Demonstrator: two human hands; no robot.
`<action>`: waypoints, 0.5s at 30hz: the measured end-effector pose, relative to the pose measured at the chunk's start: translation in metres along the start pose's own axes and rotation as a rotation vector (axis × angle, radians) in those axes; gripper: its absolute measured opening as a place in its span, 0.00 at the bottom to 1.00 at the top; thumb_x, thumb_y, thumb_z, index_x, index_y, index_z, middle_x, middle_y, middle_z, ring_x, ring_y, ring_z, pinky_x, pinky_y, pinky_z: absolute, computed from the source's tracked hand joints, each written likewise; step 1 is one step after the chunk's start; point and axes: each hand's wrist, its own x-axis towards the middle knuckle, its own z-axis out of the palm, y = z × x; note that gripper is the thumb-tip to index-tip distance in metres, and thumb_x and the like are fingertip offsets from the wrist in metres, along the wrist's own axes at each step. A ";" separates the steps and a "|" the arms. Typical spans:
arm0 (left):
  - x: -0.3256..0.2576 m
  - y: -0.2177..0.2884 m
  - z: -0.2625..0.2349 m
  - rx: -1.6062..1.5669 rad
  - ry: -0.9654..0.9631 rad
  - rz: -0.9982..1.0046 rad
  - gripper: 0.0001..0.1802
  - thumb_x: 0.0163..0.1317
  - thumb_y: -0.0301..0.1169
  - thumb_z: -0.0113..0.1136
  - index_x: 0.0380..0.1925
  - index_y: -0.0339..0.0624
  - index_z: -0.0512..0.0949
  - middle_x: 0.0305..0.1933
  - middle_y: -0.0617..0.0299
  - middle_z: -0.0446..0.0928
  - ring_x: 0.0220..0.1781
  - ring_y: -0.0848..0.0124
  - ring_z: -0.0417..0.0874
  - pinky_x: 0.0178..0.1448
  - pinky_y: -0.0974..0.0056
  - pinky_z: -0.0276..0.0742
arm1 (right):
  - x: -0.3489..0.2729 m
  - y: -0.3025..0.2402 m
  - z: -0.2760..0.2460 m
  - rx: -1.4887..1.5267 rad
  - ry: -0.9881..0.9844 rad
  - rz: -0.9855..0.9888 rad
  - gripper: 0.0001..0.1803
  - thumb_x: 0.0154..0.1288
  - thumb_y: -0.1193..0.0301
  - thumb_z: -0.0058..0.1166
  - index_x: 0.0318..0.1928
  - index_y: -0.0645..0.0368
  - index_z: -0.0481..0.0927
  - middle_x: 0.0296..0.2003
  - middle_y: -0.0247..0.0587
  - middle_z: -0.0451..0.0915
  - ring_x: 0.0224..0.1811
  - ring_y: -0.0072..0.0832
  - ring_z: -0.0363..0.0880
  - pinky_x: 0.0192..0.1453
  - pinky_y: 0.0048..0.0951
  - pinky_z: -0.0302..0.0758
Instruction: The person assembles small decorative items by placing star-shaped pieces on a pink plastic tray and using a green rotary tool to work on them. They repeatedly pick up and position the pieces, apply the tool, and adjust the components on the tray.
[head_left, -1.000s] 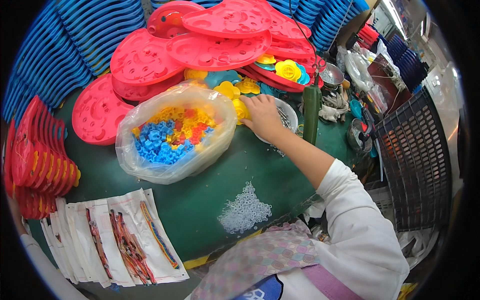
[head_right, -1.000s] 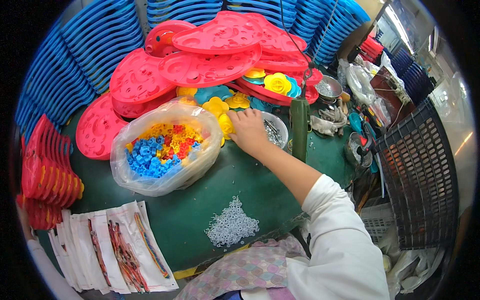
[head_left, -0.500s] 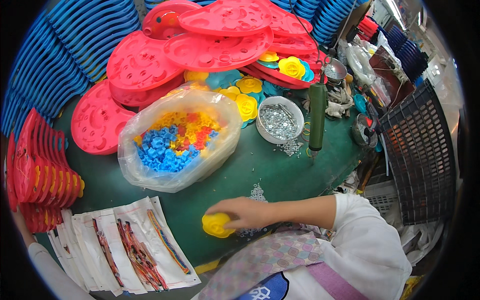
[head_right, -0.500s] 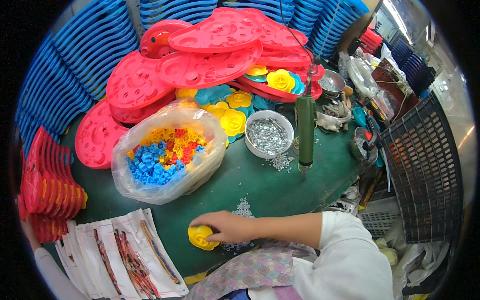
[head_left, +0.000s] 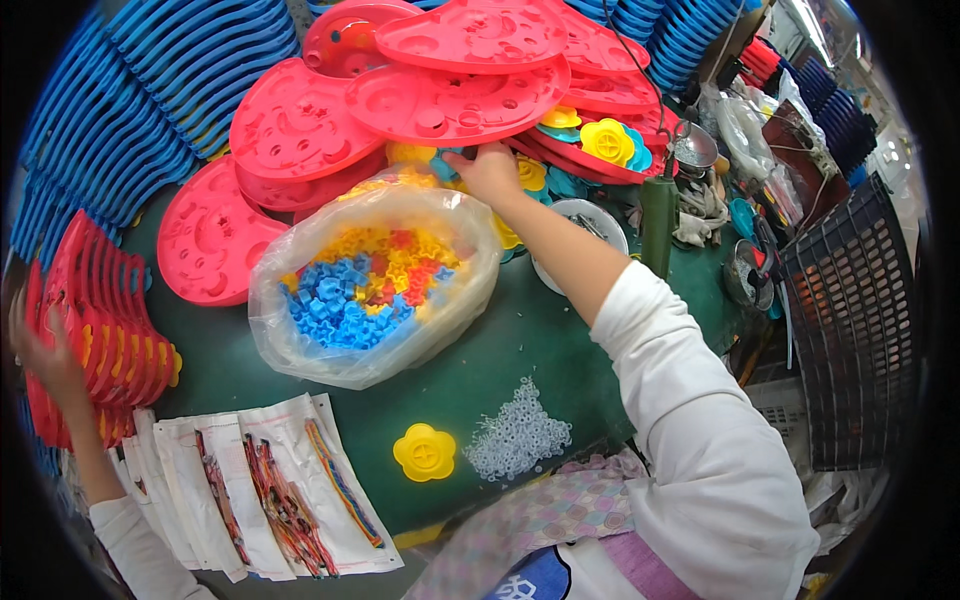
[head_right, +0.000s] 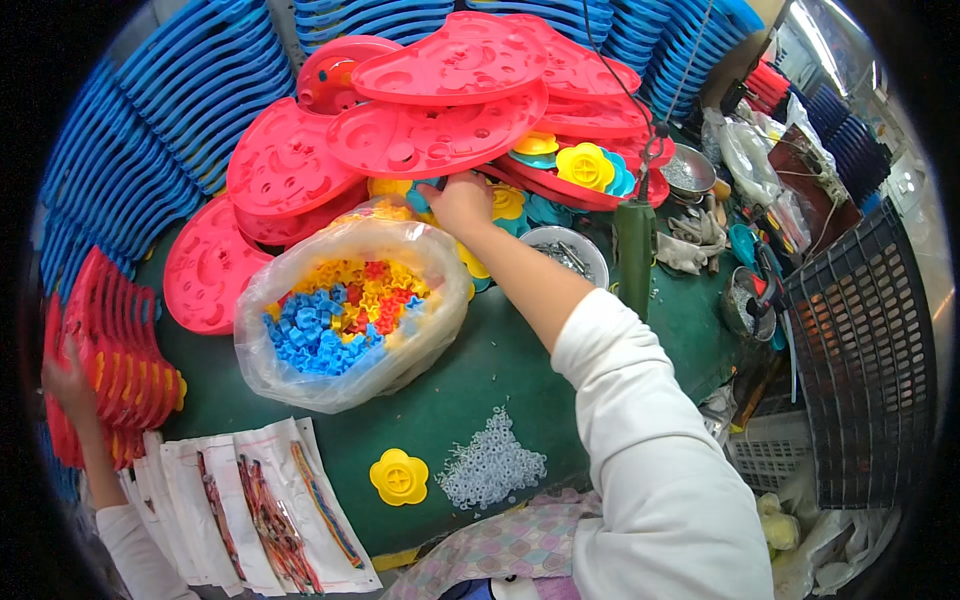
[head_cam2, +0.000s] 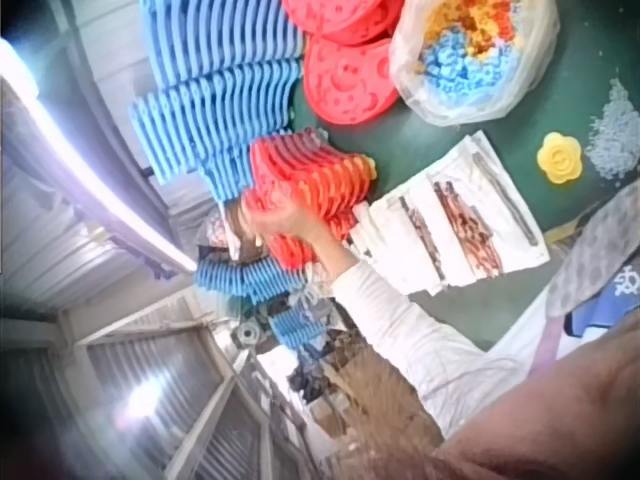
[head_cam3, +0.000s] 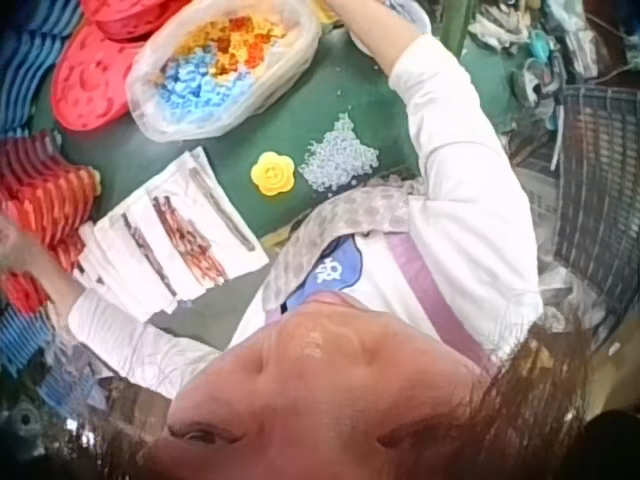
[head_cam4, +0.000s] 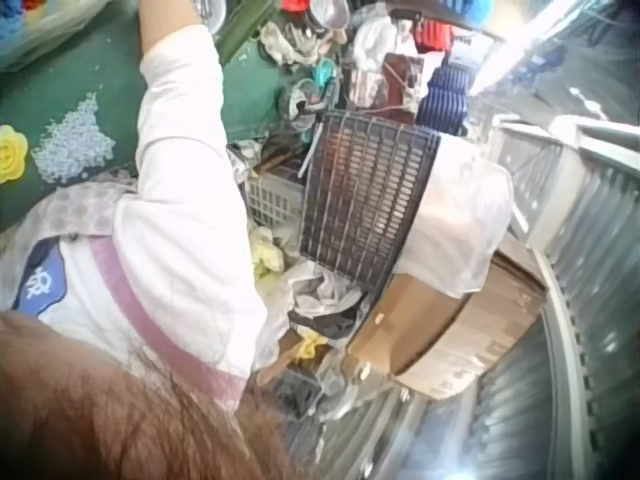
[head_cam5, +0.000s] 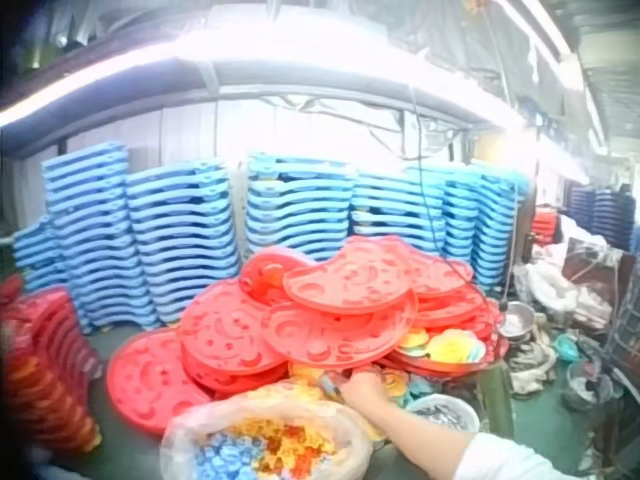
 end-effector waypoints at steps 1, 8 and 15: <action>0.010 0.062 0.006 -0.262 -0.044 -0.041 0.24 0.75 0.35 0.60 0.67 0.40 0.73 0.70 0.52 0.74 0.72 0.56 0.74 0.75 0.53 0.68 | 0.002 0.003 -0.001 0.104 0.006 0.026 0.20 0.62 0.65 0.70 0.49 0.64 0.82 0.42 0.52 0.88 0.44 0.45 0.87 0.51 0.44 0.80; 0.050 0.360 -0.033 -1.190 -0.712 0.052 0.11 0.65 0.28 0.67 0.43 0.31 0.81 0.39 0.49 0.83 0.41 0.60 0.87 0.49 0.62 0.82 | -0.042 0.001 -0.082 0.747 -0.079 0.430 0.21 0.68 0.70 0.62 0.59 0.62 0.81 0.41 0.35 0.84 0.41 0.19 0.81 0.43 0.26 0.77; -0.016 0.261 0.066 -0.459 -0.303 -0.506 0.25 0.64 0.31 0.66 0.58 0.29 0.74 0.57 0.41 0.79 0.57 0.48 0.82 0.61 0.54 0.78 | -0.194 0.047 -0.234 0.537 -0.689 0.201 0.19 0.59 0.76 0.53 0.50 0.68 0.83 0.43 0.40 0.84 0.41 0.26 0.80 0.47 0.30 0.77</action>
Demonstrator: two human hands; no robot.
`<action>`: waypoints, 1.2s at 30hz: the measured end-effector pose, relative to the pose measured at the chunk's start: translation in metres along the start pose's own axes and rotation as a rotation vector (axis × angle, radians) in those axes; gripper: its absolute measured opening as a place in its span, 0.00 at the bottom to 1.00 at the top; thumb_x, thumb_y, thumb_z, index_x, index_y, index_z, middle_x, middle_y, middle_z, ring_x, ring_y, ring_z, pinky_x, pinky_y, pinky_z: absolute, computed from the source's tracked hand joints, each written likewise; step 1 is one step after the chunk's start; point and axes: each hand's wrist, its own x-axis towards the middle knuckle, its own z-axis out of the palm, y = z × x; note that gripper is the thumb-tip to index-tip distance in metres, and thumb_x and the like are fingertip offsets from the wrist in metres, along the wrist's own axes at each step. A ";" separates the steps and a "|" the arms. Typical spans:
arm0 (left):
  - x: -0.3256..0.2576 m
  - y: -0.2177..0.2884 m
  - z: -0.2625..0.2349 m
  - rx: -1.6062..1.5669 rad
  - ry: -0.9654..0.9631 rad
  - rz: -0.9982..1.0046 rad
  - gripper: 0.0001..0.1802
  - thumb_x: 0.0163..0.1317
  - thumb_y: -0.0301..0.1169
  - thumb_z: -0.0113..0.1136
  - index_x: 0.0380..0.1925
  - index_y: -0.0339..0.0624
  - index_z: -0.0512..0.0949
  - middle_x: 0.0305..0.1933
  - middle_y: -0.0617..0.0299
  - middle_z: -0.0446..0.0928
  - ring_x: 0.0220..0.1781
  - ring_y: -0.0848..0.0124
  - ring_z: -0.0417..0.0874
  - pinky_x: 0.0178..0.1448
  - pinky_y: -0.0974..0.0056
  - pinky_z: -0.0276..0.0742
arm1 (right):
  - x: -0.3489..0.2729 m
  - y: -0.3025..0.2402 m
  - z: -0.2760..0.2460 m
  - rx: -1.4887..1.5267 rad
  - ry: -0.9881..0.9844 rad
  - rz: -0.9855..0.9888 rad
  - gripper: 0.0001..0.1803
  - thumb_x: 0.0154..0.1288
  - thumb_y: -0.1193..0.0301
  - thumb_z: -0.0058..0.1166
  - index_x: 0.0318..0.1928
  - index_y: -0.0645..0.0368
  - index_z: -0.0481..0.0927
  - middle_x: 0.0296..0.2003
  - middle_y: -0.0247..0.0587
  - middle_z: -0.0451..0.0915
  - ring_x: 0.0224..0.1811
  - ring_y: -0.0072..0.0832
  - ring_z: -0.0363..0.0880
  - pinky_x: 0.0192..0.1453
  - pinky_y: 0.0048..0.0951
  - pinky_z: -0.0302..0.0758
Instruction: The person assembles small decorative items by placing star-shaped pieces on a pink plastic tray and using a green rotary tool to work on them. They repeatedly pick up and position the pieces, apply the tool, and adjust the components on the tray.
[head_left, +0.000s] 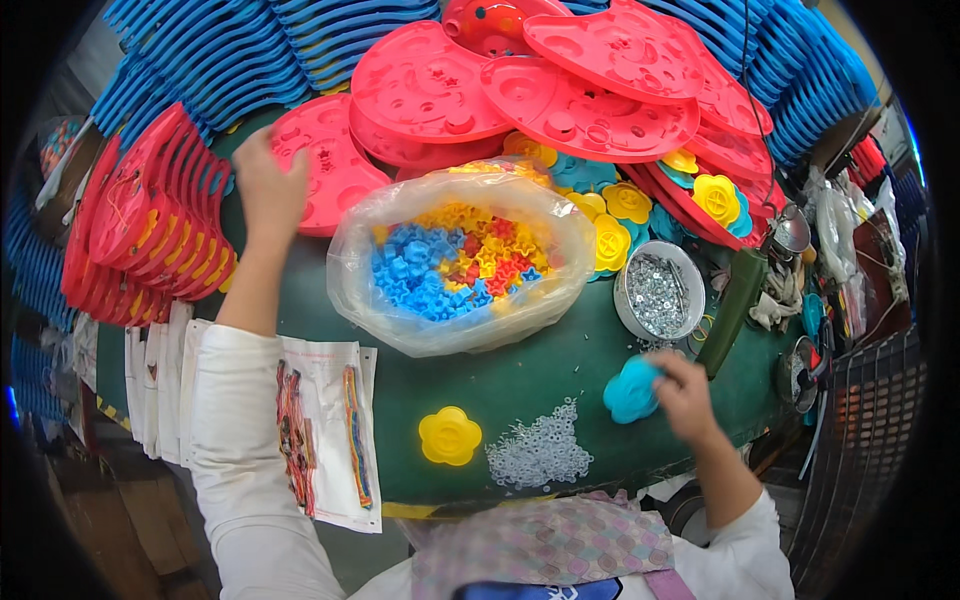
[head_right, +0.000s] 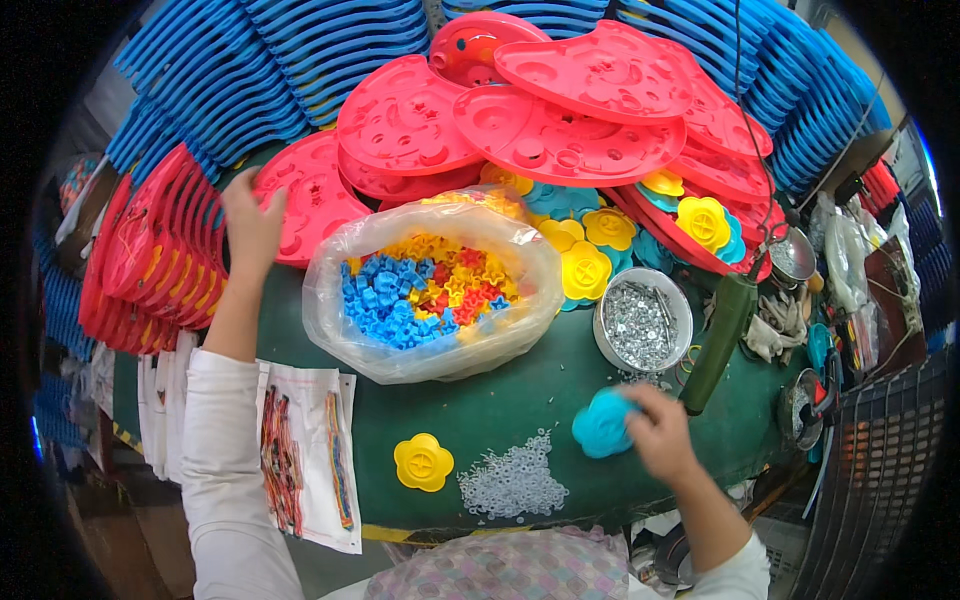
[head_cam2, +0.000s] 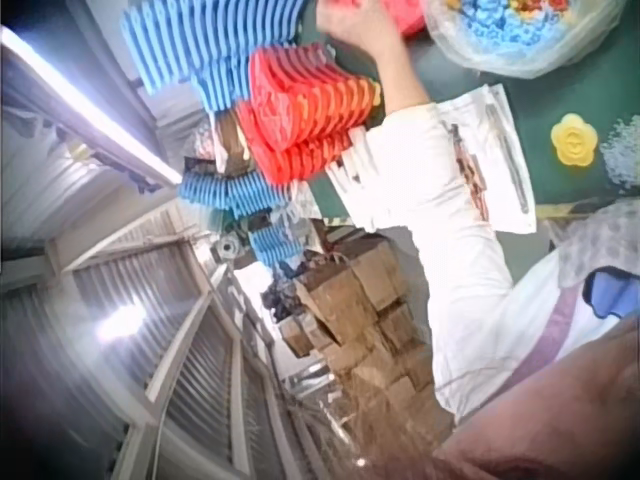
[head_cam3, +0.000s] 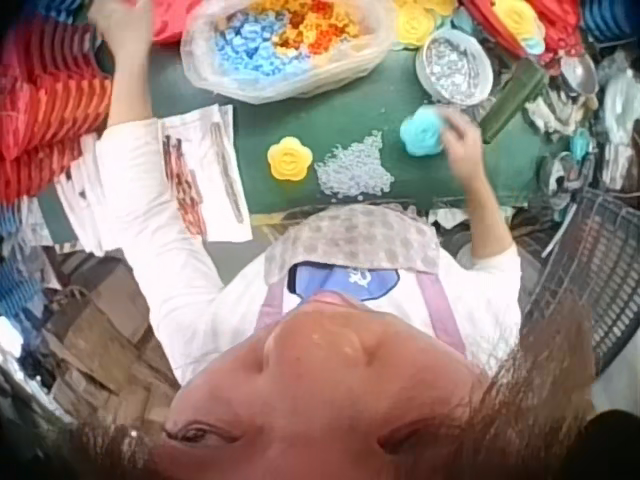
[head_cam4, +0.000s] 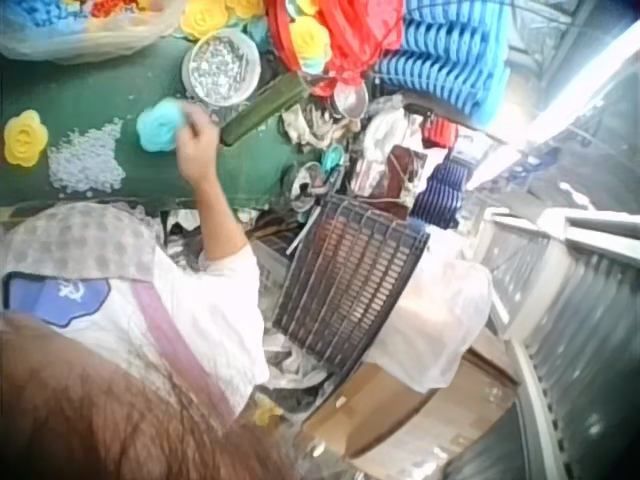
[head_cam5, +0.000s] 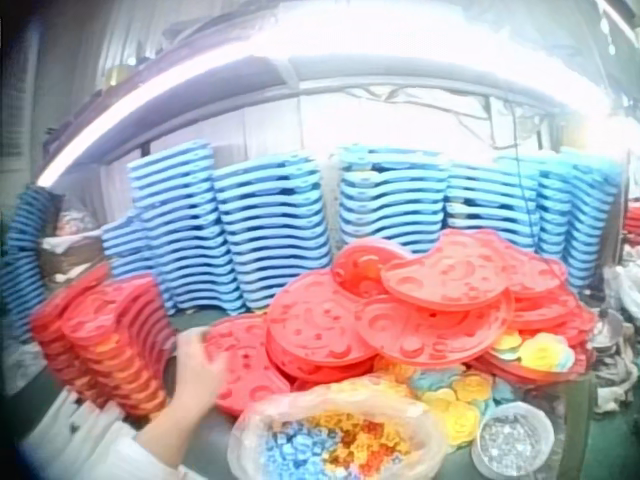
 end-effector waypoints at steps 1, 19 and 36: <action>-0.007 -0.034 0.014 0.232 0.097 -0.076 0.30 0.65 0.31 0.66 0.62 0.26 0.70 0.60 0.38 0.77 0.60 0.46 0.80 0.65 0.54 0.77 | -0.012 0.015 0.005 -0.130 -0.040 -0.186 0.18 0.59 0.77 0.52 0.50 0.67 0.84 0.38 0.43 0.82 0.37 0.29 0.80 0.43 0.30 0.77; -0.052 -0.108 -0.138 -1.202 -0.371 -0.787 0.20 0.77 0.37 0.54 0.64 0.39 0.75 0.60 0.56 0.81 0.58 0.65 0.85 0.60 0.58 0.84 | -0.003 0.024 0.027 -0.559 0.272 -0.686 0.18 0.66 0.71 0.63 0.56 0.61 0.82 0.46 0.47 0.81 0.41 0.41 0.81 0.44 0.37 0.79; -0.241 0.136 -0.174 -1.458 -0.626 -0.901 0.31 0.69 0.23 0.60 0.71 0.32 0.66 0.67 0.49 0.76 0.65 0.60 0.81 0.67 0.55 0.80 | -0.003 -0.030 -0.029 0.574 -0.192 0.055 0.37 0.67 0.77 0.65 0.74 0.64 0.66 0.61 0.40 0.81 0.58 0.30 0.84 0.60 0.30 0.82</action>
